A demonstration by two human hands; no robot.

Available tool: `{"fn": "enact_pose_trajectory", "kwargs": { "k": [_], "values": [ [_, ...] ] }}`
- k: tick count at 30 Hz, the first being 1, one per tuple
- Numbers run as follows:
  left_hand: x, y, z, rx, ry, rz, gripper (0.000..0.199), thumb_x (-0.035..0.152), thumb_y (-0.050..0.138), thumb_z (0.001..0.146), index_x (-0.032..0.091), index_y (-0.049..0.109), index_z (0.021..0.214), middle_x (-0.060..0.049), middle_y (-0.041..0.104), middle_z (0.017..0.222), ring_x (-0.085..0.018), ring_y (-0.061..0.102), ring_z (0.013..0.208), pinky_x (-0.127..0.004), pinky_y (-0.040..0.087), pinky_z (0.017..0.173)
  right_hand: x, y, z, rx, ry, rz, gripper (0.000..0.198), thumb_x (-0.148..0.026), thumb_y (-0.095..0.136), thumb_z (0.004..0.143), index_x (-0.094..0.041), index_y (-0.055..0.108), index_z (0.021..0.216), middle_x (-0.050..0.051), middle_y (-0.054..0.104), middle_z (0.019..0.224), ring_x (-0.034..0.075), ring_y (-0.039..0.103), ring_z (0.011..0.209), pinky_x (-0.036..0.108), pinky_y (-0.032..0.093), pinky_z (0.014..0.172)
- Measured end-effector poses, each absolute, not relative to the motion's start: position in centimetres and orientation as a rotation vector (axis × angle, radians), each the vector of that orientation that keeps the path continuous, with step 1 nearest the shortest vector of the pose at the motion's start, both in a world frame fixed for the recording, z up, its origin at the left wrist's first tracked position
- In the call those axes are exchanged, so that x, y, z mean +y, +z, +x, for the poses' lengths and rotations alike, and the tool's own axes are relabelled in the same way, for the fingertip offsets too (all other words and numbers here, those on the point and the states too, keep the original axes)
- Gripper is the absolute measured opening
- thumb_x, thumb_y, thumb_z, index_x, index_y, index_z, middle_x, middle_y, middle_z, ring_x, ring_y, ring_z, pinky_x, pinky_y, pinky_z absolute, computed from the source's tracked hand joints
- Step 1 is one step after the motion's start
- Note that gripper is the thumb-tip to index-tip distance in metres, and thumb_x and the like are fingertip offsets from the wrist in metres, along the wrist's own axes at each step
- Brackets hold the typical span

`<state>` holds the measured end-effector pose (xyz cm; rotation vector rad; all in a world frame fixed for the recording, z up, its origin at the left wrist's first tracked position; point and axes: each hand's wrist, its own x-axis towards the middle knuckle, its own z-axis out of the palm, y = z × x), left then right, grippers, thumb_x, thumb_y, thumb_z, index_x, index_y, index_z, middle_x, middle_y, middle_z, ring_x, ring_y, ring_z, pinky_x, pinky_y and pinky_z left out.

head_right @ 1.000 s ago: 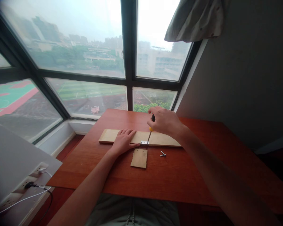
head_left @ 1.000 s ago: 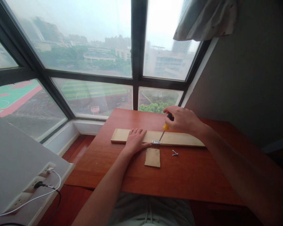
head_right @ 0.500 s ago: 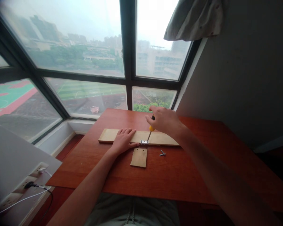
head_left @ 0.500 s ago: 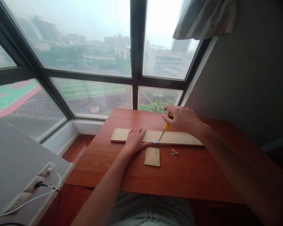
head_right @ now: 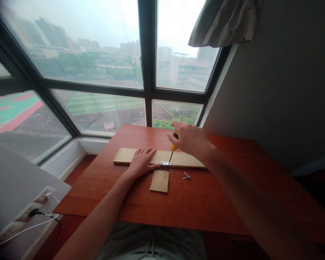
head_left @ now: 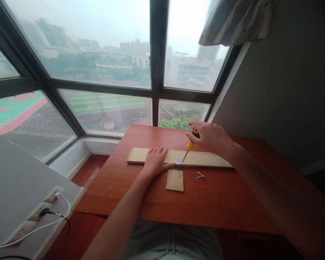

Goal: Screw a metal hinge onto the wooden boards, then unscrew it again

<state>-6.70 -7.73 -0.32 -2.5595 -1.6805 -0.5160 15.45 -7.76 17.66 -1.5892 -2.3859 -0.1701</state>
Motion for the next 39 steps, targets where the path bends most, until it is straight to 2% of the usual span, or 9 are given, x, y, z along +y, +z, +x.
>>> {"fn": "enact_pose_trajectory", "kwargs": {
  "k": [3,9,12,15,17,22,27,37,39],
  "values": [
    [-7.8,-0.3,-6.7,-1.682,-0.511,-2.556,0.070,0.068,0.060,0.075,0.024,0.051,0.129,-0.011,0.058,0.123,-0.030,0.048,0.117,-0.044,0.028,0.106,-7.5,17.6,15.5,-2.367,-0.240,-1.692,0.040,-0.047,0.045,0.090,-0.023,0.060,0.118,0.009,0.071,0.091,0.026,0.065,0.078,0.034,0.044,0.065],
    [-7.8,-0.1,-6.6,-1.689,-0.509,-2.557,0.070,0.068,0.061,0.075,0.024,0.052,0.128,-0.011,0.058,0.124,-0.030,0.048,0.117,-0.043,0.029,0.105,-7.4,17.9,16.0,-2.473,0.032,-1.407,0.055,-0.021,0.057,0.074,-0.024,0.052,0.129,0.004,0.065,0.122,0.021,0.063,0.098,0.029,0.047,0.078],
    [-7.8,-0.1,-6.6,-1.696,-0.509,-2.561,0.069,0.067,0.061,0.075,0.024,0.052,0.128,-0.011,0.058,0.124,-0.030,0.047,0.118,-0.044,0.028,0.106,-7.7,18.1,15.9,-2.486,0.009,-1.434,0.056,-0.025,0.056,0.078,-0.025,0.049,0.133,0.005,0.062,0.129,0.023,0.062,0.104,0.031,0.048,0.080],
    [-7.9,-0.1,-6.6,-1.698,-0.507,-2.562,0.069,0.067,0.060,0.075,0.024,0.051,0.129,-0.011,0.057,0.125,-0.030,0.047,0.118,-0.044,0.028,0.106,-7.7,18.0,15.6,-2.398,-0.163,-1.656,0.052,-0.046,0.051,0.086,-0.024,0.050,0.134,0.009,0.069,0.114,0.029,0.065,0.093,0.037,0.048,0.073],
    [-7.9,-0.1,-6.6,-1.695,-0.505,-2.561,0.070,0.068,0.060,0.075,0.023,0.051,0.129,-0.011,0.057,0.125,-0.030,0.047,0.118,-0.044,0.028,0.106,-7.5,17.9,15.6,-2.366,-0.205,-1.721,0.050,-0.052,0.047,0.089,-0.023,0.055,0.129,0.010,0.071,0.101,0.029,0.066,0.087,0.037,0.047,0.069],
    [-7.8,-0.4,-6.7,-1.687,-0.522,-2.558,0.071,0.069,0.058,0.076,0.024,0.051,0.130,-0.011,0.057,0.125,-0.030,0.047,0.118,-0.044,0.027,0.106,-7.4,17.7,15.8,-2.409,-0.032,-1.424,0.034,-0.035,0.056,0.084,-0.022,0.063,0.115,0.005,0.071,0.094,0.021,0.065,0.084,0.030,0.046,0.072],
    [-7.8,-0.4,-6.7,-1.697,-0.527,-2.569,0.070,0.068,0.059,0.075,0.025,0.050,0.130,-0.011,0.056,0.126,-0.031,0.046,0.119,-0.045,0.027,0.106,-7.8,17.7,15.6,-2.364,0.143,-1.208,0.033,-0.019,0.058,0.073,-0.021,0.065,0.105,0.003,0.069,0.099,0.018,0.063,0.085,0.028,0.047,0.077],
    [-7.9,-0.4,-6.7,-1.692,-0.524,-2.570,0.069,0.067,0.059,0.076,0.026,0.050,0.130,-0.011,0.056,0.126,-0.030,0.046,0.119,-0.045,0.027,0.107,-7.8,17.9,16.1,-2.171,0.139,-1.322,0.030,-0.022,0.052,0.074,-0.021,0.058,0.103,0.002,0.063,0.085,0.018,0.058,0.076,0.032,0.046,0.072],
    [-7.8,-0.5,-6.7,-1.686,-0.530,-2.563,0.069,0.067,0.060,0.076,0.025,0.050,0.130,-0.010,0.056,0.125,-0.030,0.046,0.118,-0.045,0.026,0.108,-8.0,17.7,16.5,-2.066,0.275,-1.336,0.028,-0.022,0.049,0.074,-0.022,0.053,0.102,0.002,0.060,0.083,0.018,0.058,0.072,0.033,0.047,0.070]
  ]
}}
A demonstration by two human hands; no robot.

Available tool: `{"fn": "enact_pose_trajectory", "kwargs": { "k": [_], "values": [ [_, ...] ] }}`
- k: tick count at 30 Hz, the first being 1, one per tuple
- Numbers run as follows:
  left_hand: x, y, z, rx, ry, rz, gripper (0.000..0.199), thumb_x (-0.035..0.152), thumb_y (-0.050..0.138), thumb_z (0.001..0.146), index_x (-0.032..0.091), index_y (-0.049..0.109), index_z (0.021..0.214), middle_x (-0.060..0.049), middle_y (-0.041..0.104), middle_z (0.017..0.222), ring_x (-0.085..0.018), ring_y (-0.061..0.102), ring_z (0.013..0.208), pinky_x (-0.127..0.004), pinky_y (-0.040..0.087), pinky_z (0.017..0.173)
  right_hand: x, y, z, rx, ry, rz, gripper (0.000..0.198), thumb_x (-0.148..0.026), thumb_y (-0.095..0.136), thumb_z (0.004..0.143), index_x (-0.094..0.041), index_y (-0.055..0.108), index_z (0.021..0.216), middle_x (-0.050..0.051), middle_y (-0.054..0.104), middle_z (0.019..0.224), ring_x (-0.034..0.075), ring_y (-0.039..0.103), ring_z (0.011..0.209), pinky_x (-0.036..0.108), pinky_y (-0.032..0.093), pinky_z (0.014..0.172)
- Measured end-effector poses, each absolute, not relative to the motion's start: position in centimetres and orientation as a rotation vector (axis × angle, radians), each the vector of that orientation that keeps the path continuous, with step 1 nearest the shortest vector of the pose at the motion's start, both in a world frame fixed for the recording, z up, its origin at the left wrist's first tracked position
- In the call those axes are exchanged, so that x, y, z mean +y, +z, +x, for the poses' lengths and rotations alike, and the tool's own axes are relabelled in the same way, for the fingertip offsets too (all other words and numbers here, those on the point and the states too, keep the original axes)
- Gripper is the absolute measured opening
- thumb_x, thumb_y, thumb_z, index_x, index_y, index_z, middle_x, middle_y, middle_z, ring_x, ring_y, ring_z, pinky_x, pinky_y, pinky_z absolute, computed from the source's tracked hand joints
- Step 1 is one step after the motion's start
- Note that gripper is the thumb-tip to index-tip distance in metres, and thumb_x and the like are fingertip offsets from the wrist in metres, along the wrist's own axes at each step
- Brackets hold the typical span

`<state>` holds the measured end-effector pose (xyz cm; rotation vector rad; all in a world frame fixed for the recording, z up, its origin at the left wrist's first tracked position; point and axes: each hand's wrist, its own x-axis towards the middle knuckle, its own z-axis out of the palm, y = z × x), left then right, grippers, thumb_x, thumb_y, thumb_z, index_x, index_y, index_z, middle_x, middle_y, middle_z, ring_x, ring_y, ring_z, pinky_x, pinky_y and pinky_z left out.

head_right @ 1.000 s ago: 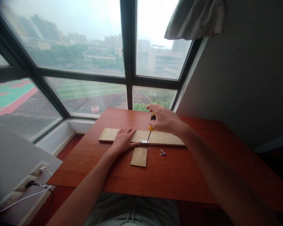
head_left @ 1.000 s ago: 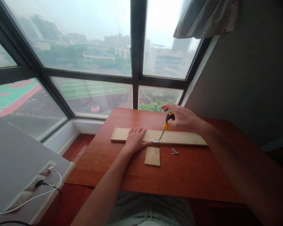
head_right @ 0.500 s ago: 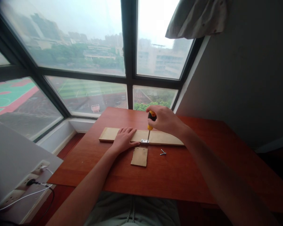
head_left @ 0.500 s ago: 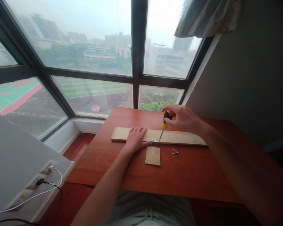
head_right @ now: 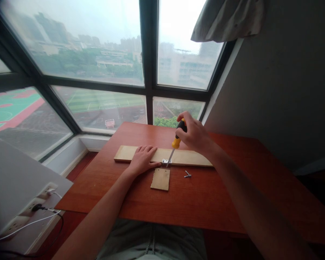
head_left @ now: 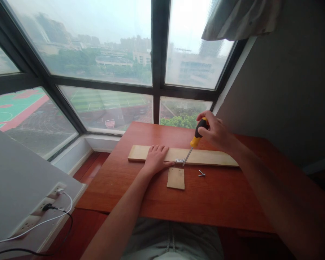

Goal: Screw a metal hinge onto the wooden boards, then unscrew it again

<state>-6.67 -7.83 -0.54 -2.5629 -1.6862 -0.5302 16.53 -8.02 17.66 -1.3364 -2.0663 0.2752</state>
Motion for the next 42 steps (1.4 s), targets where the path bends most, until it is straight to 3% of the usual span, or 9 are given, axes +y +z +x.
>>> {"fn": "enact_pose_trajectory", "kwargs": {
  "k": [6,13,15,17,20,22,32,42],
  "values": [
    [-7.7,-0.6,-6.6,-1.695,-0.530,-2.562,0.071,0.070,0.059,0.075,0.025,0.051,0.129,-0.011,0.056,0.126,-0.030,0.047,0.118,-0.044,0.027,0.107,-8.7,15.6,18.0,-1.758,1.107,-1.042,0.043,-0.018,0.044,0.067,-0.024,0.043,0.110,0.006,0.058,0.107,0.017,0.062,0.073,0.038,0.053,0.070],
    [-7.8,-0.5,-6.6,-1.709,-0.534,-2.574,0.073,0.070,0.059,0.074,0.026,0.050,0.131,-0.011,0.056,0.126,-0.031,0.046,0.119,-0.044,0.027,0.106,-8.7,11.4,17.2,-1.744,1.612,-1.146,0.037,-0.022,0.046,0.067,-0.021,0.049,0.104,0.005,0.063,0.094,0.015,0.059,0.065,0.031,0.051,0.061],
    [-7.8,-0.5,-6.6,-1.712,-0.531,-2.574,0.073,0.070,0.060,0.074,0.026,0.050,0.131,-0.011,0.056,0.126,-0.031,0.046,0.119,-0.044,0.026,0.107,-8.5,10.2,16.7,-1.776,1.559,-1.245,0.034,-0.029,0.046,0.075,-0.020,0.049,0.107,0.005,0.064,0.090,0.015,0.058,0.060,0.029,0.049,0.057],
    [-7.8,-0.5,-6.6,-1.710,-0.533,-2.575,0.073,0.069,0.060,0.074,0.026,0.049,0.131,-0.011,0.056,0.126,-0.031,0.046,0.119,-0.044,0.025,0.107,-8.3,9.2,16.1,-1.920,1.307,-1.434,0.032,-0.044,0.042,0.085,-0.019,0.053,0.101,0.005,0.065,0.082,0.015,0.058,0.058,0.027,0.046,0.052],
    [-7.8,-0.6,-6.6,-1.704,-0.540,-2.573,0.073,0.070,0.060,0.074,0.026,0.049,0.132,-0.011,0.056,0.127,-0.031,0.046,0.119,-0.044,0.026,0.107,-8.0,7.9,15.4,-2.322,0.521,-1.778,0.041,-0.051,0.040,0.090,-0.018,0.064,0.085,0.010,0.069,0.083,0.021,0.065,0.075,0.028,0.046,0.063],
    [-7.7,-0.6,-6.6,-1.692,-0.546,-2.572,0.074,0.069,0.059,0.074,0.025,0.049,0.132,-0.012,0.055,0.127,-0.031,0.046,0.119,-0.044,0.027,0.107,-7.9,7.3,14.8,-2.527,0.154,-1.930,0.044,-0.049,0.038,0.093,-0.018,0.069,0.091,0.013,0.071,0.091,0.025,0.067,0.086,0.031,0.046,0.068],
    [-7.8,-0.4,-6.6,-1.706,-0.540,-2.576,0.072,0.069,0.059,0.075,0.026,0.050,0.131,-0.011,0.056,0.127,-0.031,0.046,0.119,-0.045,0.026,0.107,-7.7,6.7,13.2,-2.784,0.104,-1.925,0.037,-0.037,0.045,0.092,-0.015,0.074,0.098,0.019,0.072,0.100,0.028,0.069,0.090,0.032,0.047,0.071],
    [-7.5,-1.0,-6.6,-1.680,-0.565,-2.566,0.074,0.071,0.059,0.074,0.024,0.050,0.131,-0.011,0.056,0.127,-0.030,0.046,0.119,-0.044,0.025,0.109,-7.6,8.6,13.8,-2.800,0.010,-1.789,0.024,-0.025,0.050,0.086,-0.022,0.070,0.098,0.013,0.072,0.099,0.027,0.068,0.087,0.033,0.046,0.070]
  ]
}}
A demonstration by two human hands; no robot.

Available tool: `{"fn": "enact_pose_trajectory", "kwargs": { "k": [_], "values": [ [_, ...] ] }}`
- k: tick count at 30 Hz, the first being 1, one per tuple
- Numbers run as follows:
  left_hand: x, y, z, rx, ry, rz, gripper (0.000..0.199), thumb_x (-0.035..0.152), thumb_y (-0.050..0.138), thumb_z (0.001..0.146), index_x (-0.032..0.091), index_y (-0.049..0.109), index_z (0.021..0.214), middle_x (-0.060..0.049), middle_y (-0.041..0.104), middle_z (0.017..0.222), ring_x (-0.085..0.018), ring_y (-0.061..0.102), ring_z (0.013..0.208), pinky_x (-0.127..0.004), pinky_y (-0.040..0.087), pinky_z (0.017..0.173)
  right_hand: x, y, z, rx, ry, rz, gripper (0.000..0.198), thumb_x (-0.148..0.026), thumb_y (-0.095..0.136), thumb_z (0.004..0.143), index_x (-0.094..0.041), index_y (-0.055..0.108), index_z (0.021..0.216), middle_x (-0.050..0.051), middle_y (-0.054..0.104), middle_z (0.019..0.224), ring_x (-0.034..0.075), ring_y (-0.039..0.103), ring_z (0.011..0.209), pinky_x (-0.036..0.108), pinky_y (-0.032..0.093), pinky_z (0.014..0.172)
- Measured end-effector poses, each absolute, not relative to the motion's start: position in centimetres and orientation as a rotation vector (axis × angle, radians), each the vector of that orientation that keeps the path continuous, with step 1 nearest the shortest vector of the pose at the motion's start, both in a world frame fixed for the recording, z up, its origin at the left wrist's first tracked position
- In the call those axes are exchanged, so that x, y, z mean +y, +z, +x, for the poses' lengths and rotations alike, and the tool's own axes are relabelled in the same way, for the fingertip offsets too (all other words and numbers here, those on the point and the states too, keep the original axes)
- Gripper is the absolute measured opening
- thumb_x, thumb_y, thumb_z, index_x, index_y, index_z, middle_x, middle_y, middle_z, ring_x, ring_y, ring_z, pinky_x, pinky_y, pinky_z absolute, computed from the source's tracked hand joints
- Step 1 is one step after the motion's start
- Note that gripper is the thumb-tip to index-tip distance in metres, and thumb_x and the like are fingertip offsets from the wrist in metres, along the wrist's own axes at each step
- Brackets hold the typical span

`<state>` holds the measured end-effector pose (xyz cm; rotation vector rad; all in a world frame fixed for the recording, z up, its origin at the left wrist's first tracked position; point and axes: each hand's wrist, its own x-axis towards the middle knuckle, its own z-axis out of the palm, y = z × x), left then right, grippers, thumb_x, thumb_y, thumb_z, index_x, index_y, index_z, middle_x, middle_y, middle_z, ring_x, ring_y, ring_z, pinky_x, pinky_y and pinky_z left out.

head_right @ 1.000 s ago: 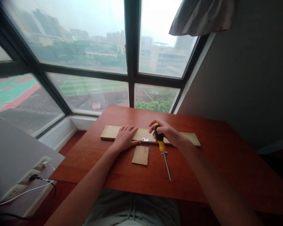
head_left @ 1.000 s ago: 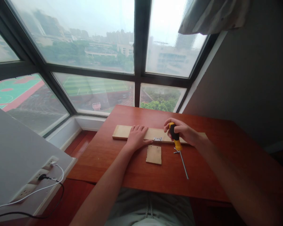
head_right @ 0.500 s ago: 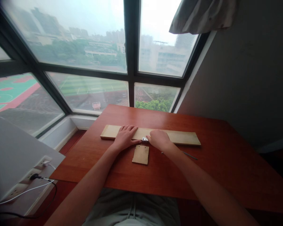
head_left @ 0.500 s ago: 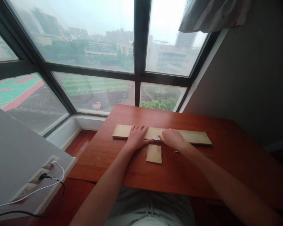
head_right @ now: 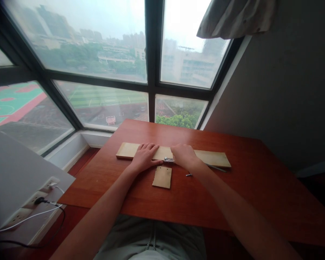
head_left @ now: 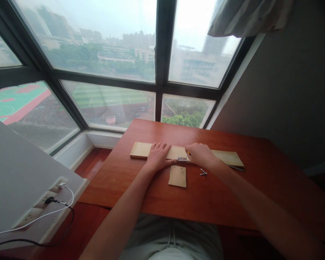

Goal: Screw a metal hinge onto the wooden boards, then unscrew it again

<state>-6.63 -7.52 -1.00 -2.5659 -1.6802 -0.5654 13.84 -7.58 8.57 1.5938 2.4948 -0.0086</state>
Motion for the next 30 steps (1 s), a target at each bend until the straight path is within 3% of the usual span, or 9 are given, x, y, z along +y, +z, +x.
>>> {"fn": "enact_pose_trajectory", "kwargs": {
  "k": [5,16,30],
  "values": [
    [-7.5,-0.9,-6.6,-1.690,-0.549,-2.567,0.074,0.071,0.058,0.074,0.025,0.050,0.130,-0.011,0.055,0.128,-0.030,0.046,0.119,-0.043,0.026,0.108,-8.2,9.3,15.6,2.508,-0.065,1.658,0.022,-0.028,0.049,0.086,-0.025,0.070,0.093,0.007,0.072,0.095,0.023,0.067,0.085,0.028,0.042,0.065],
    [-7.6,-0.7,-6.6,-1.672,-0.547,-2.563,0.074,0.071,0.059,0.074,0.024,0.050,0.130,-0.011,0.056,0.127,-0.030,0.046,0.119,-0.043,0.027,0.107,-9.9,5.4,20.8,2.433,-0.360,1.755,0.013,-0.028,0.059,0.082,-0.023,0.070,0.085,0.005,0.072,0.088,0.019,0.063,0.082,0.025,0.035,0.063],
    [-7.6,-0.8,-6.6,-1.668,-0.550,-2.557,0.074,0.072,0.055,0.076,0.023,0.050,0.131,-0.012,0.056,0.127,-0.030,0.047,0.120,-0.043,0.027,0.108,-11.1,4.0,22.0,2.406,-0.318,1.791,0.014,-0.026,0.057,0.083,-0.025,0.069,0.088,0.004,0.071,0.086,0.021,0.064,0.082,0.027,0.031,0.060]
  ]
}}
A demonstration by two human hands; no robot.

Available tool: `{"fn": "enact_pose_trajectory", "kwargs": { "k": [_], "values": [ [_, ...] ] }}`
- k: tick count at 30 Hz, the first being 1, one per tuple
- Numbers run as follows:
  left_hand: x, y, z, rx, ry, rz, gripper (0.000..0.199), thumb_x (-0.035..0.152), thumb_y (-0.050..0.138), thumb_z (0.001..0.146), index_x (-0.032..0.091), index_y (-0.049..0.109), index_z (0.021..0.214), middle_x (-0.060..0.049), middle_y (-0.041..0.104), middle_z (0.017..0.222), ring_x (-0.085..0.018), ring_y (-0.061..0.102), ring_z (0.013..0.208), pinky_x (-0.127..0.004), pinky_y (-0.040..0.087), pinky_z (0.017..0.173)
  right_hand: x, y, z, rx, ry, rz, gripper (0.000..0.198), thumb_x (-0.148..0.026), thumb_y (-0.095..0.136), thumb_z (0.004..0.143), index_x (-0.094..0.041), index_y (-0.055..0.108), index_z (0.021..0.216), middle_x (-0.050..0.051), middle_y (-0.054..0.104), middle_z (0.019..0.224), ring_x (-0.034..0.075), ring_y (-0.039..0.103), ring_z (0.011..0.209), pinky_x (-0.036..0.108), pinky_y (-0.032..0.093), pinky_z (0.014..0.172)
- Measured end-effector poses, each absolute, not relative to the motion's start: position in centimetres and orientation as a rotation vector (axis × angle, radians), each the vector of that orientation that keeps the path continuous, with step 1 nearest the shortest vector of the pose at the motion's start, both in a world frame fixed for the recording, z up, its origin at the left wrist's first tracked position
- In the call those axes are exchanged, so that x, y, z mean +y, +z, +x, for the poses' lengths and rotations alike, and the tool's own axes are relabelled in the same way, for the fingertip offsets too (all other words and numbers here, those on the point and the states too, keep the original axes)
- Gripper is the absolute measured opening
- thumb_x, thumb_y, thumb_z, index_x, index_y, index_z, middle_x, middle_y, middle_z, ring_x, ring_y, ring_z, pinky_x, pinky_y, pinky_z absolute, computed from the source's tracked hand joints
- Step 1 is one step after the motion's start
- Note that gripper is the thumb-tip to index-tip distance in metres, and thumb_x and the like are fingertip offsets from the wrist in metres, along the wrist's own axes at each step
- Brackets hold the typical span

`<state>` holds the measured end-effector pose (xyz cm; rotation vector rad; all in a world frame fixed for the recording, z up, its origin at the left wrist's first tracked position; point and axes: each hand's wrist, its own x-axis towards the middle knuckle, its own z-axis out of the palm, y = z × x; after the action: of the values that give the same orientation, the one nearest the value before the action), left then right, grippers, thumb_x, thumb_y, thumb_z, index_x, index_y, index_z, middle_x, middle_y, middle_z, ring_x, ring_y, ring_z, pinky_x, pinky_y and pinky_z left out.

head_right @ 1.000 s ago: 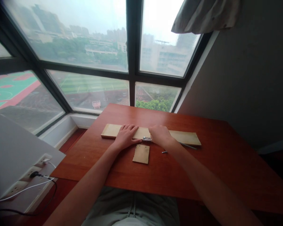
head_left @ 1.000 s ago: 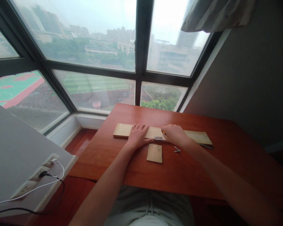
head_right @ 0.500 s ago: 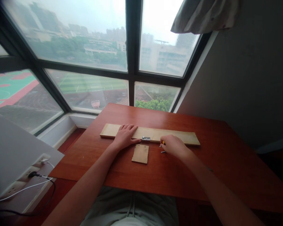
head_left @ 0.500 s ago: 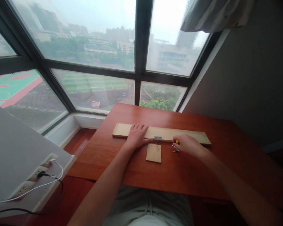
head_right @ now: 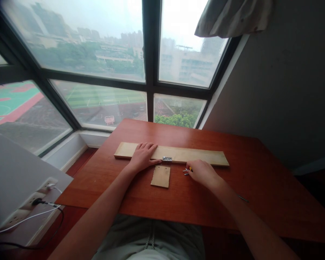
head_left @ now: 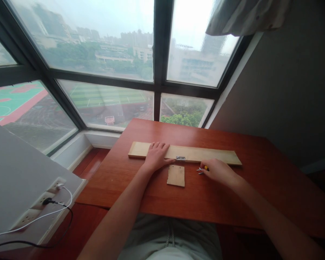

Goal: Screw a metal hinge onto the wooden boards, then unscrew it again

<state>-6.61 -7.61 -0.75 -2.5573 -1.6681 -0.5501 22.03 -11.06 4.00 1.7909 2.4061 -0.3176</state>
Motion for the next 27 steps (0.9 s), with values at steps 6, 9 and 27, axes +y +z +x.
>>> {"fn": "enact_pose_trajectory", "kwargs": {
  "k": [6,9,27],
  "values": [
    [-7.6,-0.8,-6.6,-1.663,-0.548,-2.556,0.074,0.071,0.056,0.076,0.023,0.050,0.131,-0.011,0.056,0.127,-0.030,0.046,0.120,-0.043,0.026,0.108,-11.7,4.4,21.6,2.395,-0.296,1.773,0.014,-0.028,0.054,0.084,-0.024,0.067,0.086,0.005,0.071,0.085,0.021,0.064,0.079,0.027,0.029,0.057],
    [-7.6,-0.9,-6.6,-1.664,-0.553,-2.558,0.074,0.071,0.057,0.075,0.024,0.049,0.132,-0.011,0.055,0.128,-0.030,0.046,0.121,-0.043,0.026,0.108,-12.1,4.6,21.4,2.380,-0.269,1.769,0.013,-0.029,0.054,0.085,-0.023,0.066,0.086,0.006,0.071,0.087,0.022,0.065,0.080,0.028,0.027,0.056],
    [-7.6,-0.7,-6.6,-1.679,-0.535,-2.567,0.073,0.070,0.059,0.075,0.025,0.049,0.132,-0.011,0.056,0.128,-0.030,0.045,0.122,-0.044,0.025,0.109,-12.6,5.4,22.2,2.400,-0.222,1.853,0.014,-0.028,0.054,0.086,-0.024,0.062,0.096,0.006,0.071,0.090,0.022,0.064,0.082,0.028,0.028,0.058]
  ]
}}
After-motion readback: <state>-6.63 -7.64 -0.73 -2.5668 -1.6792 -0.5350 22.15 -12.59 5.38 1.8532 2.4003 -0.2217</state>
